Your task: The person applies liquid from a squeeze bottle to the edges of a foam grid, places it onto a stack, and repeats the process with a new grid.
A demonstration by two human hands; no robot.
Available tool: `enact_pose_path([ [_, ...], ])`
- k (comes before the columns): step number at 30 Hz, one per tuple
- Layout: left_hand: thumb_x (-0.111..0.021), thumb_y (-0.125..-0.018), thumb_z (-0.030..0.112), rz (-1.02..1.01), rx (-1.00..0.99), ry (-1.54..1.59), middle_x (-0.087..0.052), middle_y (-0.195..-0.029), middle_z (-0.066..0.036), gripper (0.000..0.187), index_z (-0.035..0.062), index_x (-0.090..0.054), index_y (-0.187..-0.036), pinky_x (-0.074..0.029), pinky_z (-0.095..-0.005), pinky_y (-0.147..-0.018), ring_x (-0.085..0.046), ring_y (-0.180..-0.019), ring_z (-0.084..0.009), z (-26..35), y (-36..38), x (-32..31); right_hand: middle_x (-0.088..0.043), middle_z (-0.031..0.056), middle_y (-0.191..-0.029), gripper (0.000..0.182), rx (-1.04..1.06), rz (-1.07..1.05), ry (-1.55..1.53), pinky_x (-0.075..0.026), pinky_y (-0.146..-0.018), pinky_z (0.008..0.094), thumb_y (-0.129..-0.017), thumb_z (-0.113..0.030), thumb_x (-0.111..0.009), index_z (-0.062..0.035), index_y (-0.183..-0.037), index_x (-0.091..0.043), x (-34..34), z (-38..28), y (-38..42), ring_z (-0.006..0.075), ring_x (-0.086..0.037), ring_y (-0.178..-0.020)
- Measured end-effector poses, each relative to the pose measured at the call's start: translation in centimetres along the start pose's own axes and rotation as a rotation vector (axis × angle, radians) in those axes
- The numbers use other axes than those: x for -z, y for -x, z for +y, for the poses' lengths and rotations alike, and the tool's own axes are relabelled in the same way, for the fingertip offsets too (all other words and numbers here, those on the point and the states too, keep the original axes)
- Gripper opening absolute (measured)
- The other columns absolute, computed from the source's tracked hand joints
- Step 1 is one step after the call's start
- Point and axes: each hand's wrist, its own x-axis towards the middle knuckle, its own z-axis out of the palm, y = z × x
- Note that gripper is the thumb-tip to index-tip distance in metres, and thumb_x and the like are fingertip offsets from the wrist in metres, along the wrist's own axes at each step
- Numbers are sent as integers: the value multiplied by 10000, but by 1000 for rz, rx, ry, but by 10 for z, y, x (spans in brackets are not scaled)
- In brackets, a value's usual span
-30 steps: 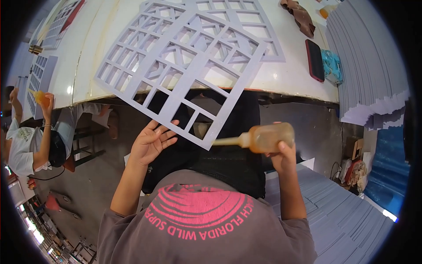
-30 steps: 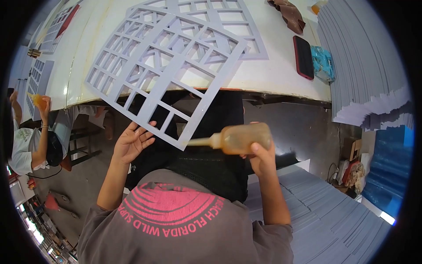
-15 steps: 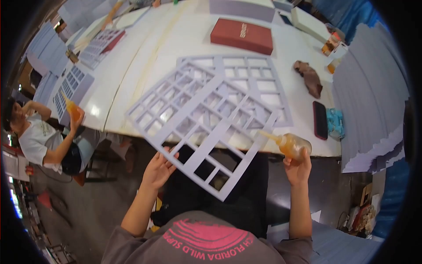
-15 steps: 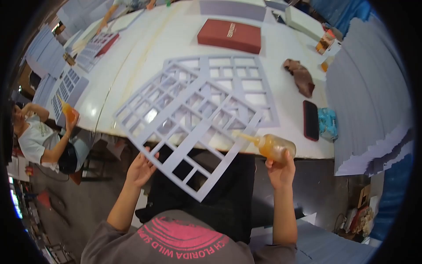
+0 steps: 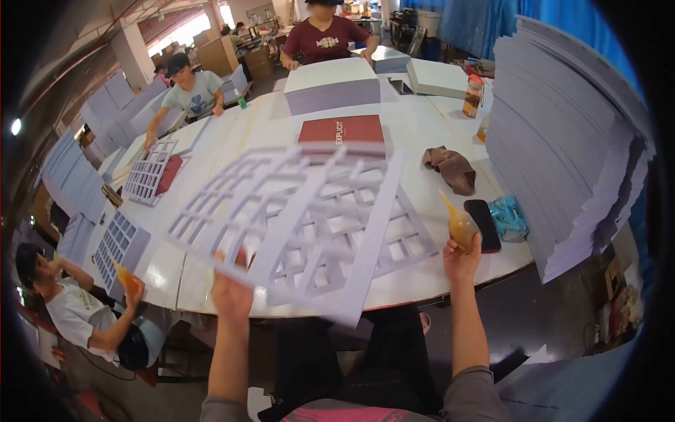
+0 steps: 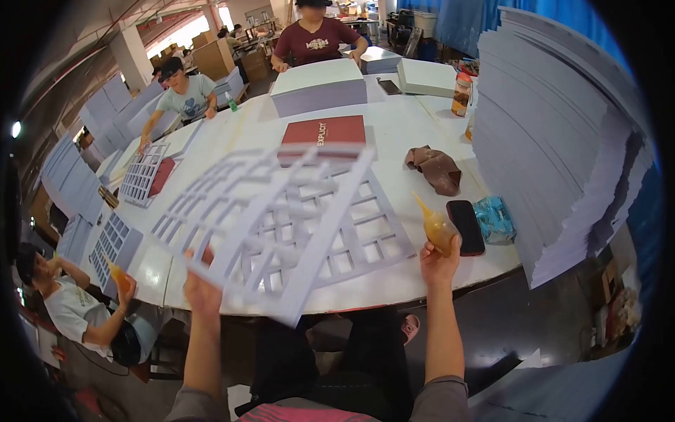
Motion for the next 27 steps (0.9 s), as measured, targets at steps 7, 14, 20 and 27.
enact_pose_path([
  [7, -514, -927, 181, 299, 468, -198, -579, -994, -7, 124, 151, -513, -1047, -422, -377, -855, -549, -949, -135, -155, -150, 19, -567, 77, -936, 531, -30, 66, -66, -431, -579, 269, -824, -490, -584, -51, -1120, -532, 3, -3, -3, 158, -492, -664],
  [14, -523, -921, 143, 386, 550, -249, -571, -909, -22, 114, 107, -496, -1025, -466, -318, -772, -556, -832, -129, -216, -172, 34, -560, 89, -915, 560, -42, 68, -141, -429, -605, 293, -792, -510, -612, -44, -1096, -544, -3, -7, -1, 173, -493, -690],
  [20, -491, -890, -1, 433, 175, -2, -460, -1197, -133, 617, 81, -182, -1418, -424, -372, -971, -528, -1023, -201, -249, -240, 32, -557, 82, -972, 575, -101, 116, -71, -425, -628, 301, -790, -506, -613, -61, -1144, -529, 1, -4, -8, 172, -497, -737],
  [27, -579, -881, 206, 185, 541, -631, -418, -1321, -129, 483, 49, -413, -1306, -415, -424, -960, -453, -1191, -264, -234, -170, 13, -558, 90, -954, 561, -111, 73, -111, -437, -651, 313, -803, -494, -608, -45, -1129, -529, 5, -4, -8, 183, -513, -765],
])
